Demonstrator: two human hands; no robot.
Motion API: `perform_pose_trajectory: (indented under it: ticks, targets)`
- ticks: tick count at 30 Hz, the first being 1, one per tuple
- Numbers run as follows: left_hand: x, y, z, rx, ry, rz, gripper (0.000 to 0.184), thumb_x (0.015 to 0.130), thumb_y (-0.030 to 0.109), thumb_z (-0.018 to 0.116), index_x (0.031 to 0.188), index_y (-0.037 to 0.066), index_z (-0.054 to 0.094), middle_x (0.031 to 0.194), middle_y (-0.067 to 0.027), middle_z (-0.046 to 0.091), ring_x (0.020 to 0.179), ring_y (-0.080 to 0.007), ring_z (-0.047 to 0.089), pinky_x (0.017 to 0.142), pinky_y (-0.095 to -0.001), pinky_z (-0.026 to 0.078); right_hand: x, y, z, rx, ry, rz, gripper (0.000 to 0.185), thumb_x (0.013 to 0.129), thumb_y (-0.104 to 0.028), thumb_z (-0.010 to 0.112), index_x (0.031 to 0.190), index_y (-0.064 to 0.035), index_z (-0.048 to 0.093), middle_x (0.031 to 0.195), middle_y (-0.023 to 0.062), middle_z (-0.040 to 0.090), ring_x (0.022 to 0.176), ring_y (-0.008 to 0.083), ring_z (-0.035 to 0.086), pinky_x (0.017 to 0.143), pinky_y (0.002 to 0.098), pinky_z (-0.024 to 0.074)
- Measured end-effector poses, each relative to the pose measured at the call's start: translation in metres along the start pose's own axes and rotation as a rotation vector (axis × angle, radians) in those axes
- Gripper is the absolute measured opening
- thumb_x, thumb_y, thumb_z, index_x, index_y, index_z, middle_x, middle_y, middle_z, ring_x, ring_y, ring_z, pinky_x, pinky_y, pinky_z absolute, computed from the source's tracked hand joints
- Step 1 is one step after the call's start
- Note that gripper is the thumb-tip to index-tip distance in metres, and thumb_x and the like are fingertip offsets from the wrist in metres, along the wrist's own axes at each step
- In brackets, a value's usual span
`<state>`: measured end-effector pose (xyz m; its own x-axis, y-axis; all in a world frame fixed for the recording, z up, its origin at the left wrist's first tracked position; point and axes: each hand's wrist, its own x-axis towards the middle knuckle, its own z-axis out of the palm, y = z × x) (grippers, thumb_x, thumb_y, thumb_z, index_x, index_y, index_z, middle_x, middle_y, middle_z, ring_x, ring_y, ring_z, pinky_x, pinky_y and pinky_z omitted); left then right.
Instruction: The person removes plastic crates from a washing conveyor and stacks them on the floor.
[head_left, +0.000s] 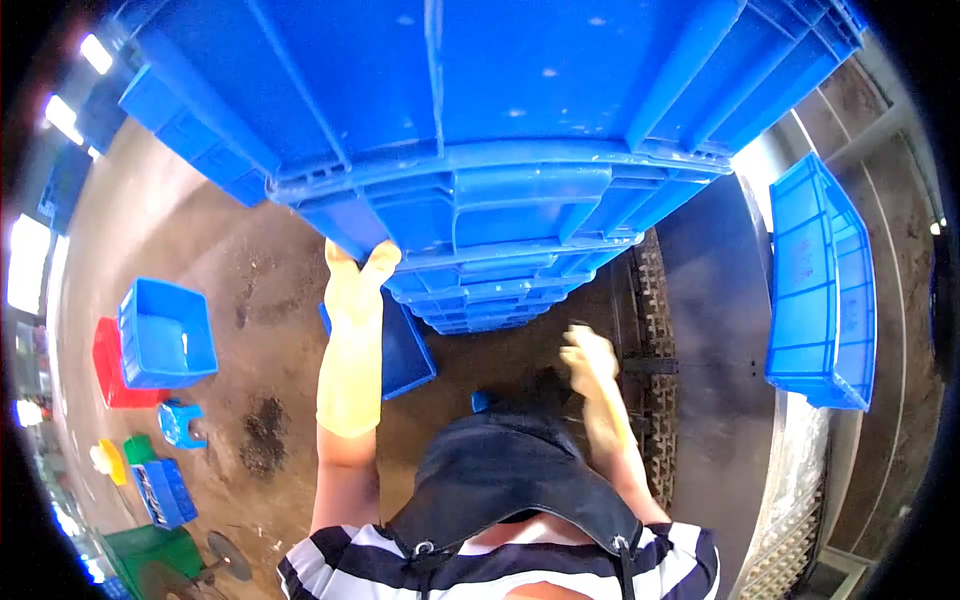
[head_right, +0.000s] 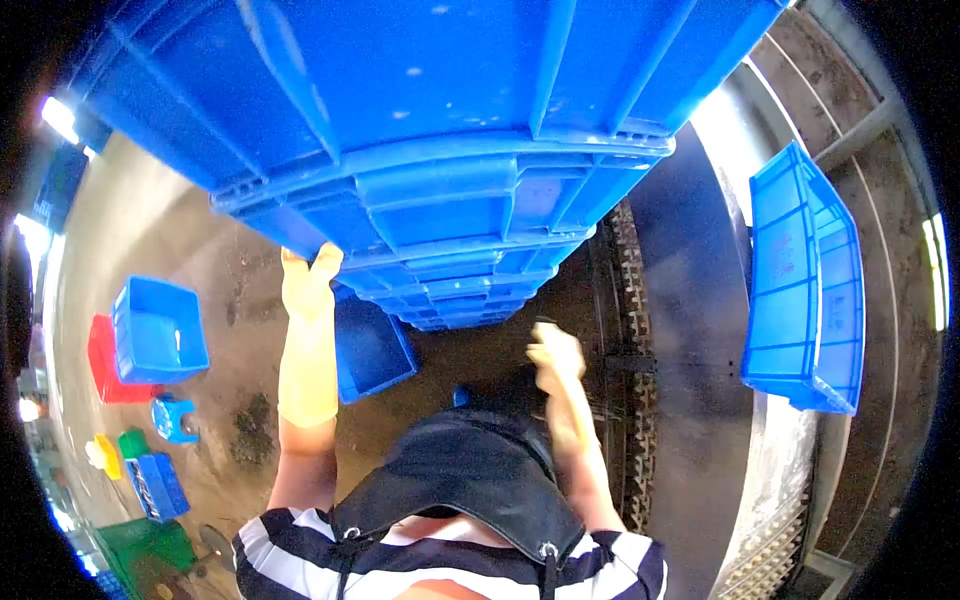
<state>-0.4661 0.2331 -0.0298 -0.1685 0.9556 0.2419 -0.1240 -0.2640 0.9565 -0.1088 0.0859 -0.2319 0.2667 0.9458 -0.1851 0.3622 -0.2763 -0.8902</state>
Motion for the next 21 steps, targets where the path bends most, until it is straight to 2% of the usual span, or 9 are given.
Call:
perform_pose_trajectory:
  ticks: [1,2,4,5,7,9,12,17,21]
  targets:
    - [0.001,0.003,0.002,-0.022,0.015,0.004,0.047,0.079,0.003,0.065,0.126,0.003,0.056,0.102,-0.0017,0.060,0.092,-0.0151,0.057,0.087,-0.0323,0.048,0.016,-0.018,0.054,0.480,0.023,0.716,0.028,0.089,-0.031,0.076,0.100,-0.0057,0.073,0.084,0.0091,0.072,0.068,0.0208,0.068,0.063,0.0328,0.0529]
    - [0.001,0.006,0.003,-0.044,0.031,0.012,0.046,0.077,0.003,0.066,0.122,0.003,0.057,0.097,-0.0005,0.060,0.090,-0.0146,0.057,0.085,-0.0314,0.048,0.043,0.030,0.098,0.656,-0.217,0.644,0.031,0.088,-0.027,0.078,0.106,-0.0029,0.072,0.093,0.0102,0.073,0.078,0.0214,0.069,0.067,0.0334,0.0545]
    - [0.000,-0.001,-0.007,-0.052,-0.004,0.012,0.047,0.076,0.003,0.066,0.123,0.003,0.057,0.099,-0.0010,0.060,0.089,-0.0144,0.056,0.084,-0.0311,0.049,0.068,-0.006,0.145,1.031,-0.200,0.674,0.018,0.090,-0.008,0.074,0.107,-0.0069,0.069,0.114,0.0093,0.069,0.103,0.0238,0.065,0.081,0.0363,0.0571]
    - [-0.001,-0.007,-0.012,-0.061,-0.030,-0.003,0.049,0.075,0.004,0.067,0.123,0.003,0.057,0.101,-0.0014,0.059,0.089,-0.0141,0.056,0.082,-0.0308,0.049,0.086,0.025,0.173,1.041,-0.188,0.513,0.022,0.090,-0.006,0.073,0.110,-0.0104,0.067,0.115,0.0078,0.068,0.102,0.0242,0.066,0.081,0.0393,0.0575]
    - [0.001,-0.012,-0.013,-0.050,0.020,-0.015,0.058,0.073,0.000,0.069,0.128,0.005,0.051,0.099,-0.0047,0.061,0.086,-0.0177,0.060,0.082,-0.0351,0.052,0.092,-0.003,0.178,0.984,-0.054,0.617,0.028,0.089,-0.003,0.073,0.115,-0.0119,0.065,0.113,0.0058,0.068,0.099,0.0225,0.067,0.073,0.0397,0.0582]
    - [0.008,-0.021,-0.017,0.000,0.020,0.030,0.067,0.073,0.001,0.069,0.137,0.003,0.047,0.105,-0.0053,0.061,0.092,-0.0186,0.060,0.085,-0.0354,0.051,0.089,-0.019,0.167,0.797,-0.107,0.515,0.026,0.093,-0.005,0.069,0.117,-0.0112,0.065,0.116,0.0059,0.067,0.098,0.0190,0.067,0.065,0.0311,0.0596]
    - [0.028,-0.033,-0.013,-0.072,0.045,0.049,0.072,0.074,0.001,0.069,0.142,0.002,0.045,0.118,-0.0071,0.060,0.104,-0.0195,0.059,0.095,-0.0368,0.049,0.116,-0.015,0.177,0.641,-0.083,0.582,0.034,0.088,-0.009,0.077,0.119,-0.0087,0.063,0.105,0.0063,0.070,0.077,0.0179,0.068,0.050,0.0268,0.0561]
    - [0.106,-0.060,-0.007,-0.174,-0.106,0.036,0.065,0.082,0.000,0.067,0.144,0.002,0.047,0.135,-0.0090,0.057,0.121,-0.0222,0.054,0.108,-0.0405,0.041,0.190,-0.028,0.191,0.552,-0.066,0.616,0.047,0.085,-0.013,0.081,0.125,-0.0044,0.058,0.111,0.0095,0.070,0.078,0.0175,0.069,0.051,0.0254,0.0557]
    - [0.170,-0.095,0.006,-0.196,-0.110,0.029,0.063,0.086,0.004,0.070,0.144,-0.001,0.046,0.137,-0.0123,0.057,0.124,-0.0248,0.054,0.109,-0.0421,0.041,0.258,-0.027,0.193,0.397,0.015,0.500,0.053,0.082,-0.028,0.085,0.121,0.0012,0.065,0.091,0.0125,0.073,0.058,0.0214,0.069,0.050,0.0319,0.0554]
